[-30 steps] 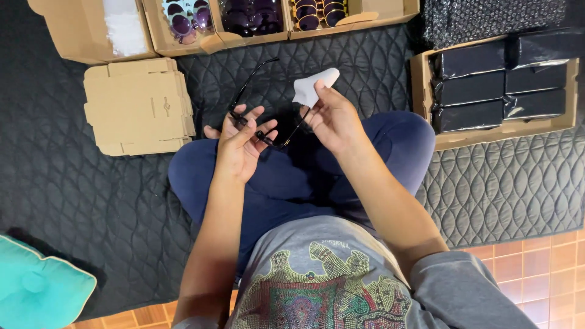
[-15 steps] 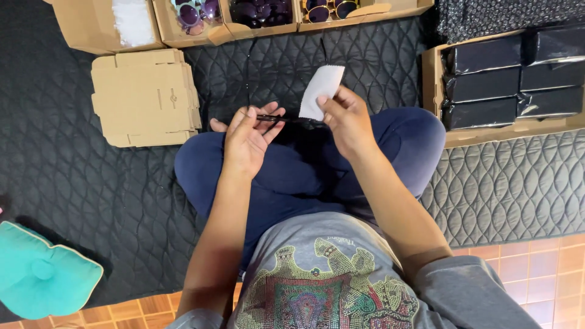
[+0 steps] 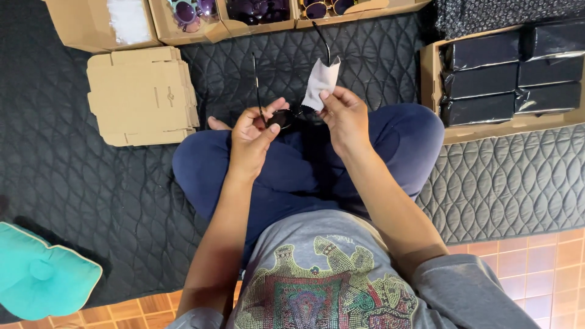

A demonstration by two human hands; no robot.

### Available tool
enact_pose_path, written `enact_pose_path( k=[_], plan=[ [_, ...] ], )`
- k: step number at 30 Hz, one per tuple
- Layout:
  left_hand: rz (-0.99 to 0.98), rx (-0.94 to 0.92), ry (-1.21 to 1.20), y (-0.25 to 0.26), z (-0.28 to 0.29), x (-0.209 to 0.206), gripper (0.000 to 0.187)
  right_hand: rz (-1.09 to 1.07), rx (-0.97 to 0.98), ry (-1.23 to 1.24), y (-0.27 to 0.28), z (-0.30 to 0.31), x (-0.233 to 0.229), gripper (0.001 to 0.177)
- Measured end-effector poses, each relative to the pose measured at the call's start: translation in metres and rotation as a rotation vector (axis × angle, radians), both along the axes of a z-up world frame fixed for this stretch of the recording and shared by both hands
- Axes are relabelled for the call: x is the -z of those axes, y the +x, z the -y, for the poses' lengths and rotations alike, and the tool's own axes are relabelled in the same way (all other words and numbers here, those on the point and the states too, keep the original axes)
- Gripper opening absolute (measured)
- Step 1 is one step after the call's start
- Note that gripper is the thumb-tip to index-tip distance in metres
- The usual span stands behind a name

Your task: Cleaning a pair of sunglasses using a white microfiber cloth

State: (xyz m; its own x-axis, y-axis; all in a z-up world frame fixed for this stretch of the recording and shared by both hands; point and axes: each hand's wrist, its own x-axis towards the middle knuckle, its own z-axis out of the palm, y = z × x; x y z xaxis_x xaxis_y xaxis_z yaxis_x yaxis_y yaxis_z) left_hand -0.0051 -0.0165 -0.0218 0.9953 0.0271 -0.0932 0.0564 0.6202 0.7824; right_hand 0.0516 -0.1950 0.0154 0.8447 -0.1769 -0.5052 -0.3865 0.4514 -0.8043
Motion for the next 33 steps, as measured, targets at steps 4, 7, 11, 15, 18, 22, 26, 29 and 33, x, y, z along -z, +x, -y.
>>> enact_pose_path(
  k=[4, 7, 11, 15, 18, 22, 26, 29, 33],
  plan=[
    [0.077, 0.047, 0.115, -0.005, 0.004, -0.009, 0.019, 0.007, 0.028, -0.036, 0.002, -0.004, -0.011, 0.021],
    [0.092, 0.104, 0.117, -0.01, 0.005, -0.01, 0.014, -0.036, 0.074, -0.045, 0.0, -0.003, -0.007, 0.022],
    [0.118, 0.149, 0.228, -0.016, 0.007, 0.005, 0.011, -0.068, 0.08, -0.029, -0.003, -0.006, 0.003, 0.021],
    [0.142, 0.15, 0.417, -0.013, 0.006, -0.011, 0.013, -0.12, 0.007, -0.021, -0.015, -0.017, 0.005, 0.016],
    [0.14, 0.126, 0.432, -0.017, 0.012, -0.002, 0.013, -0.072, 0.04, 0.012, -0.005, -0.005, 0.028, 0.017],
    [0.175, 0.128, 0.496, -0.012, 0.011, -0.026, 0.015, -0.02, 0.0, -0.045, 0.006, -0.002, 0.012, 0.022],
    [0.181, 0.076, 0.637, -0.009, 0.011, -0.031, 0.014, -0.022, -0.12, -0.096, -0.012, -0.003, 0.014, 0.017],
    [0.177, 0.034, 0.658, -0.01, 0.01, -0.021, 0.015, -0.043, -0.228, -0.091, -0.026, -0.007, 0.01, 0.014],
    [0.184, -0.002, 0.717, -0.01, 0.012, -0.018, 0.019, -0.035, -0.343, -0.091, -0.032, -0.008, -0.007, 0.013]
  ],
)
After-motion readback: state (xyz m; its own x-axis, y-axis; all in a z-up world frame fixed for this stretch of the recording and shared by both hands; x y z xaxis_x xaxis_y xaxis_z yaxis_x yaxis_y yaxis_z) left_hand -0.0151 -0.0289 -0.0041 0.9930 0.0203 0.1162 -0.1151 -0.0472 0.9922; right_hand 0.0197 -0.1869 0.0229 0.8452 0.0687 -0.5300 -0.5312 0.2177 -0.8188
